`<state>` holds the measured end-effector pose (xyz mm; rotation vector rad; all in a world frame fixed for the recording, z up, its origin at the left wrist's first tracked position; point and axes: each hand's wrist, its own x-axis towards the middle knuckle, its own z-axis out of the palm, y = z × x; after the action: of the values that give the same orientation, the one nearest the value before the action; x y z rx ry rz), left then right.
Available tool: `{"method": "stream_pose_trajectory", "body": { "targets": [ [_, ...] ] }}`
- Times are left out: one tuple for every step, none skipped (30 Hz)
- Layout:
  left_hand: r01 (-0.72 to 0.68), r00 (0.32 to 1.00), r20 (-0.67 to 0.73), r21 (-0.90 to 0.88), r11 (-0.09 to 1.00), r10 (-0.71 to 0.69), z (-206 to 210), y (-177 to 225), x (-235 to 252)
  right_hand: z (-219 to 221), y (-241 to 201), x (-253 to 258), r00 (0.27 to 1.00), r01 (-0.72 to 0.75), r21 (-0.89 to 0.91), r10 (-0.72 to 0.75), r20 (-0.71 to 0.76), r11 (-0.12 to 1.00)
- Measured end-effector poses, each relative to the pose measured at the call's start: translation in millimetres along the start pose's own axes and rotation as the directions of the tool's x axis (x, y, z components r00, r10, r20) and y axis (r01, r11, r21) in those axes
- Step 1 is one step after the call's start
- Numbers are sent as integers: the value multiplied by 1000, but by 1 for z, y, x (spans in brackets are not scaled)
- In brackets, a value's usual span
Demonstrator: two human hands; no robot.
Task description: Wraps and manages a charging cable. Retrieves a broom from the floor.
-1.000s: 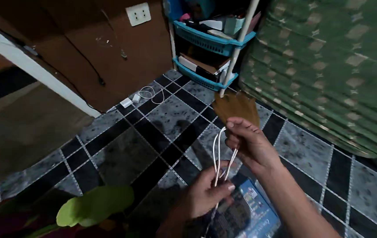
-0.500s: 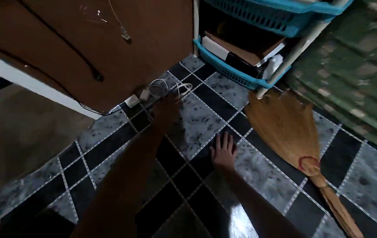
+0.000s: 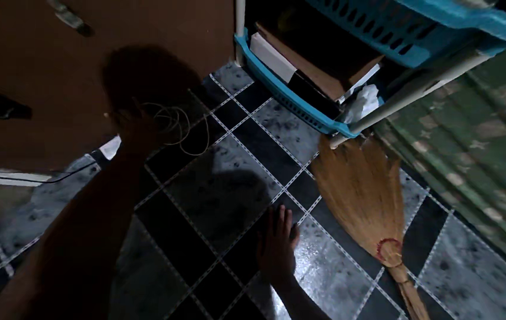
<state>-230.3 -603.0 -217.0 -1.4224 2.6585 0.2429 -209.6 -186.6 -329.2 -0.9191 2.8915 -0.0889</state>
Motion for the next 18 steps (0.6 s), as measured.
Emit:
{"method": "stream_pose_trajectory", "body": {
  "targets": [
    [-4,999,32,-25,1000,5,1,11,0,0,0,0,1000,-1,2,1,1,1000],
    [-18,999,49,-37,999,20,0,24,-1,1,0,0,1000,-4,6,4,4,1000],
    [-44,998,44,-47,998,46,0,39,-5,2,1,1,1000,-3,6,3,0,1000],
    [-91,996,17,-73,993,93,2,54,-12,3,2,-1,1000,3,-2,-3,-10,1000],
    [-157,987,-34,-90,984,154,9,67,-21,5,2,-2,1000,6,-11,-6,-16,1000],
    [-248,966,-102,-103,963,237,22,78,-30,6,1,-1,1000,9,-16,-10,-27,1000],
    [-349,930,-167,-128,928,327,39,88,-37,7,0,-1,999,13,-15,-14,-42,1000],
    [-432,895,-180,-121,894,408,59,96,-43,8,0,-2,998,17,-9,-17,-59,1000],
    [-489,866,-175,-105,866,468,77,99,-48,9,0,-3,997,21,0,-21,-74,1000],
    [-535,839,-174,-82,841,516,92,98,-50,10,0,-3,996,26,9,-25,-85,1000],
    [-560,820,-180,-59,826,543,103,92,-52,11,0,-3,995,31,13,-30,-95,999],
    [-549,831,-137,-50,834,539,107,83,-55,12,0,-4,995,32,15,-31,-96,999],
    [-519,853,-81,-36,854,516,109,71,-59,12,0,-4,996,30,15,-28,-90,999],
    [-498,867,-40,-28,867,497,108,56,-62,11,-1,-4,996,27,17,-26,-82,999],
    [-466,884,17,-40,884,467,105,41,-66,9,-2,-4,997,23,19,-22,-72,1000],
    [-435,898,45,-46,899,437,100,26,-72,7,-3,-4,999,16,17,-15,-51,1000],
    [-404,912,65,-46,914,406,94,11,-79,5,-4,-3,999,12,10,-11,-42,1000],
    [-369,926,72,-35,929,371,89,-2,-86,4,-6,-3,1000,6,2,-6,-19,1000]
  ]
}}
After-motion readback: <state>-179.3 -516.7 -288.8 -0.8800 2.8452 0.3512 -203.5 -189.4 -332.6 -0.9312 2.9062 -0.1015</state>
